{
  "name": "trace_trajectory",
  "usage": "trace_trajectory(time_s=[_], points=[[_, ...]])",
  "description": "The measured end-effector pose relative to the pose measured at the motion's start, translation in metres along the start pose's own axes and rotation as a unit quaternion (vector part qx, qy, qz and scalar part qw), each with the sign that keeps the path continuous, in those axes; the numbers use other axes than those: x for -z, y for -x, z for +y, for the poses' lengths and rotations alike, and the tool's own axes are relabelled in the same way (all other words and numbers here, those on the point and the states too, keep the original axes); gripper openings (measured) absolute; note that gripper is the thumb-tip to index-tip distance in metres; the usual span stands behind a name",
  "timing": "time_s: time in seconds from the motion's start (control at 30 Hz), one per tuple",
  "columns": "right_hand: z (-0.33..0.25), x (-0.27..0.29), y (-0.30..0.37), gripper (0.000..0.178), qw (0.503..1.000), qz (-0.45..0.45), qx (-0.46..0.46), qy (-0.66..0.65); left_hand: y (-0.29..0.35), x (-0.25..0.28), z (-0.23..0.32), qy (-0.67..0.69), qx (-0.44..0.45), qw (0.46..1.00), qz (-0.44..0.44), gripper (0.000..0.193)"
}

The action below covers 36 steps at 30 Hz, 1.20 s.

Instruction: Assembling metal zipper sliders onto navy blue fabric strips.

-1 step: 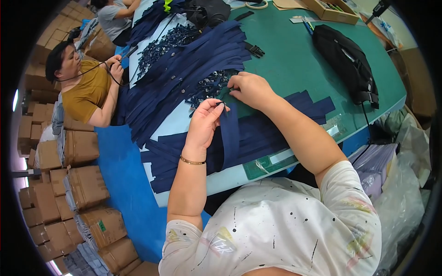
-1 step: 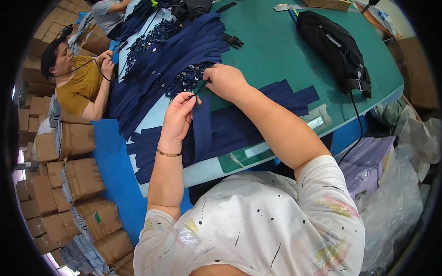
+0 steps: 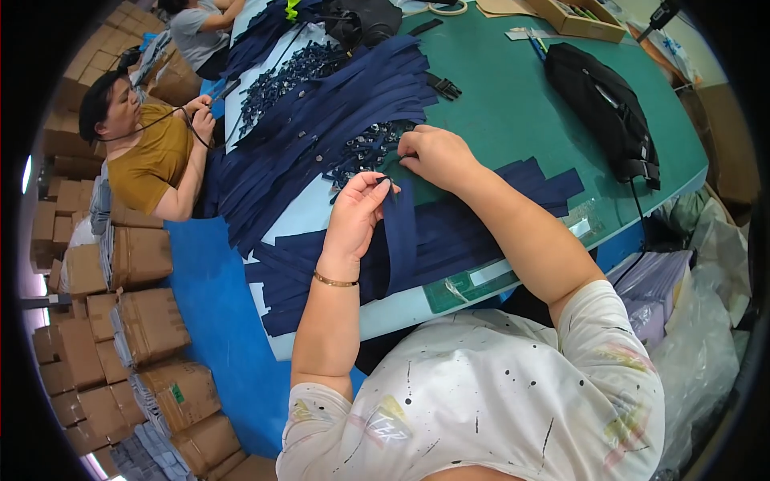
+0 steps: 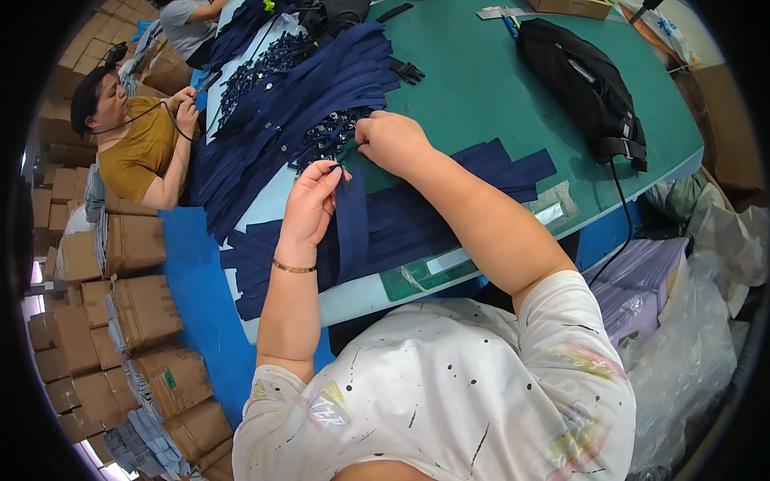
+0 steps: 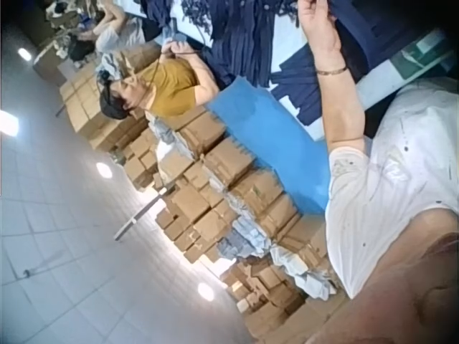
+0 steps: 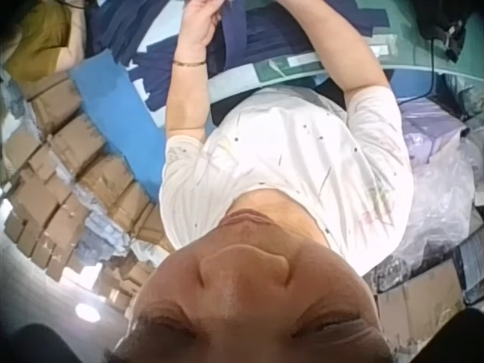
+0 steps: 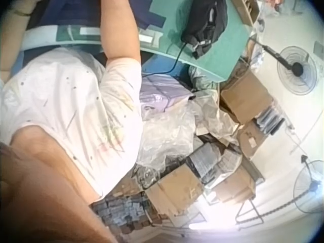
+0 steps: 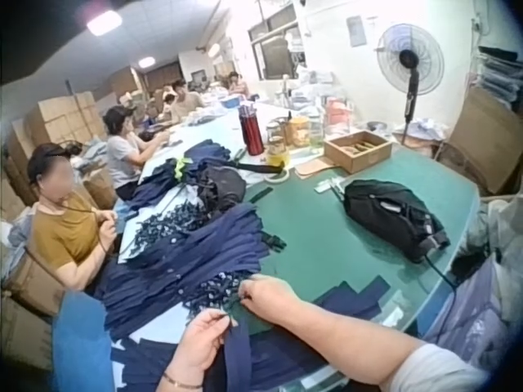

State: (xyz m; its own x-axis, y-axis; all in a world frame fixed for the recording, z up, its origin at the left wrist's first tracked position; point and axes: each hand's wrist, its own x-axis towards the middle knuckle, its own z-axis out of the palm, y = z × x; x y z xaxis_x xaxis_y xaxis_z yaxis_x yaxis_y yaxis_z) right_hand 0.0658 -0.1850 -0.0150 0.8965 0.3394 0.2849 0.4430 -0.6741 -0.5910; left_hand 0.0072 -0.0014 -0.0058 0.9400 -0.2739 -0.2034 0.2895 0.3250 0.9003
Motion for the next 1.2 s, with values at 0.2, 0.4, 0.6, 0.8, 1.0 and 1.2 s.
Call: trace_trajectory(time_s=[0.2, 0.4, 0.6, 0.8, 1.0, 1.2], points=[[-0.006, 0.016, -0.002, 0.013, 0.999, 0.009, -0.012, -0.051, 0.004, -0.003, 0.007, 0.050, 0.040, 0.998, 0.001, 0.011], [-0.027, 0.038, 0.002, 0.015, 0.956, 0.015, 0.080, -0.280, 0.007, -0.009, 0.008, 0.085, -0.075, 0.993, -0.026, 0.012], [-0.027, 0.036, 0.005, 0.019, 0.935, -0.049, 0.087, -0.339, 0.011, -0.012, 0.010, 0.070, -0.112, 0.991, 0.004, 0.013], [-0.019, 0.027, 0.000, 0.018, 0.943, 0.008, 0.064, -0.326, 0.011, -0.012, 0.007, 0.032, -0.135, 0.990, 0.009, 0.012], [-0.023, 0.031, 0.000, 0.016, 0.935, -0.022, 0.128, -0.331, 0.006, -0.013, 0.004, -0.171, -0.317, 0.931, 0.063, 0.010], [-0.032, 0.019, 0.005, 0.014, 0.789, -0.133, -0.001, -0.599, 0.008, -0.014, -0.004, -0.154, -0.187, 0.970, 0.024, 0.012]])
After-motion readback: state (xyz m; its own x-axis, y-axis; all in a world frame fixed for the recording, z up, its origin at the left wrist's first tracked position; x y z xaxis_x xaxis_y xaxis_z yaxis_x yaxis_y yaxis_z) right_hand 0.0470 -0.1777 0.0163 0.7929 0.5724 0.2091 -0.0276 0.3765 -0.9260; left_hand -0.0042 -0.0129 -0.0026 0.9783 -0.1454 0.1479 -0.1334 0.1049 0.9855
